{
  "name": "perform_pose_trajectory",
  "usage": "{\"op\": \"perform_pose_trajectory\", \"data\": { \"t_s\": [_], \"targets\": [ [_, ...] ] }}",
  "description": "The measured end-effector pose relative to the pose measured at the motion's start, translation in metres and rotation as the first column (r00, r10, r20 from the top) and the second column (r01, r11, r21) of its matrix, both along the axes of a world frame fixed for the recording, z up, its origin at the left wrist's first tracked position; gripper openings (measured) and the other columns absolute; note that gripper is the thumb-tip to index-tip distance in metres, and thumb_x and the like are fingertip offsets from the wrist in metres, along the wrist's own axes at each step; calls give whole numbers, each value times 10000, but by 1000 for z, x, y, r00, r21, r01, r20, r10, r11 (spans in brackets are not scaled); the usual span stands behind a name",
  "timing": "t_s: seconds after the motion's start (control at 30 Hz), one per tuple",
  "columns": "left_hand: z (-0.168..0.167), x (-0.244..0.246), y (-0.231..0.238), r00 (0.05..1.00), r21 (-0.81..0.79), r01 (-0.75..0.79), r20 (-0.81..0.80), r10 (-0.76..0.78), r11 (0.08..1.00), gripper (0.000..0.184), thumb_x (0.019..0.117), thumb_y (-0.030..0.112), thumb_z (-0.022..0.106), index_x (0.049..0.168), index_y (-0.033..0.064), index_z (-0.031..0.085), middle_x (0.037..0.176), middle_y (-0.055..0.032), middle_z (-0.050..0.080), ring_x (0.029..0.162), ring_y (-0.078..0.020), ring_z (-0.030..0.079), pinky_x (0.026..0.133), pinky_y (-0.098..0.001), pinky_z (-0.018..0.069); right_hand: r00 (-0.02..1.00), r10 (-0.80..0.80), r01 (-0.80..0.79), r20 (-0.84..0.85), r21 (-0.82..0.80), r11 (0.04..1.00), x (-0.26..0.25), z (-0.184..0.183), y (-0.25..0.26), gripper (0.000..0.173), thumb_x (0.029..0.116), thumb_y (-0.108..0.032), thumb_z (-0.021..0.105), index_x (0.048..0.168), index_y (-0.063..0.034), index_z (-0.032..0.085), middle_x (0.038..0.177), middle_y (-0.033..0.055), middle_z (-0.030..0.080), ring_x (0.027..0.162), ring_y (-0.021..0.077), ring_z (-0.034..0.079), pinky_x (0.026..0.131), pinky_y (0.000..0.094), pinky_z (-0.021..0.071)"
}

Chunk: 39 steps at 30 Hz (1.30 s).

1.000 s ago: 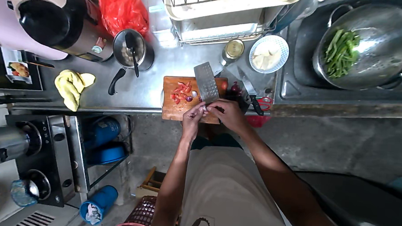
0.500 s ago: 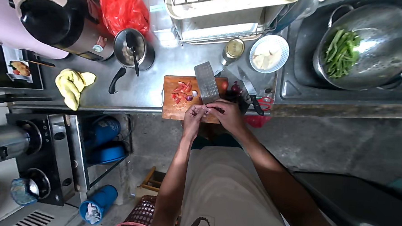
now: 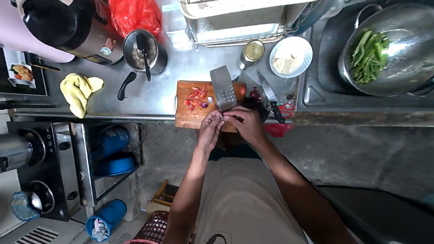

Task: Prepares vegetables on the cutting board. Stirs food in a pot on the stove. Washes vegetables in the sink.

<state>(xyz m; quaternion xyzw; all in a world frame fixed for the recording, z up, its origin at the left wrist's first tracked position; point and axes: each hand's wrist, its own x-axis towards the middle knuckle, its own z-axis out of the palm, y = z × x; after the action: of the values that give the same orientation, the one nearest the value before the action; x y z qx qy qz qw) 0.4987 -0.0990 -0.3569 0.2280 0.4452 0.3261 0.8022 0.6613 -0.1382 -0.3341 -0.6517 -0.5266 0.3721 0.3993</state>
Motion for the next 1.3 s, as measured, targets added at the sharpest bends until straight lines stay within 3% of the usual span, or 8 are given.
{"op": "perform_pose_trajectory", "data": {
  "t_s": [0.57, 1.3],
  "targets": [
    [5, 2, 0, 995, 126, 26, -102, -13, 992, 150, 1041, 157, 589, 1158, 115, 674, 1033, -4, 686, 903, -88, 666, 847, -289, 577, 1000, 13, -13, 16, 16, 1000, 4, 6, 2, 126, 970, -230, 728, 1007, -131, 796, 1054, 16, 738, 924, 91, 700, 815, 290, 600],
    [2, 2, 1, 999, 91, -18, -42, 22, 996, 134, 1028, 112, 599, 1126, 100, 691, 1009, -13, 699, 886, -88, 675, 837, -276, 579, 999, 31, -31, 18, 28, 999, 6, 6, 7, 95, 949, -195, 753, 981, -114, 793, 1032, 17, 736, 917, 85, 699, 816, 275, 601]
  ]
}}
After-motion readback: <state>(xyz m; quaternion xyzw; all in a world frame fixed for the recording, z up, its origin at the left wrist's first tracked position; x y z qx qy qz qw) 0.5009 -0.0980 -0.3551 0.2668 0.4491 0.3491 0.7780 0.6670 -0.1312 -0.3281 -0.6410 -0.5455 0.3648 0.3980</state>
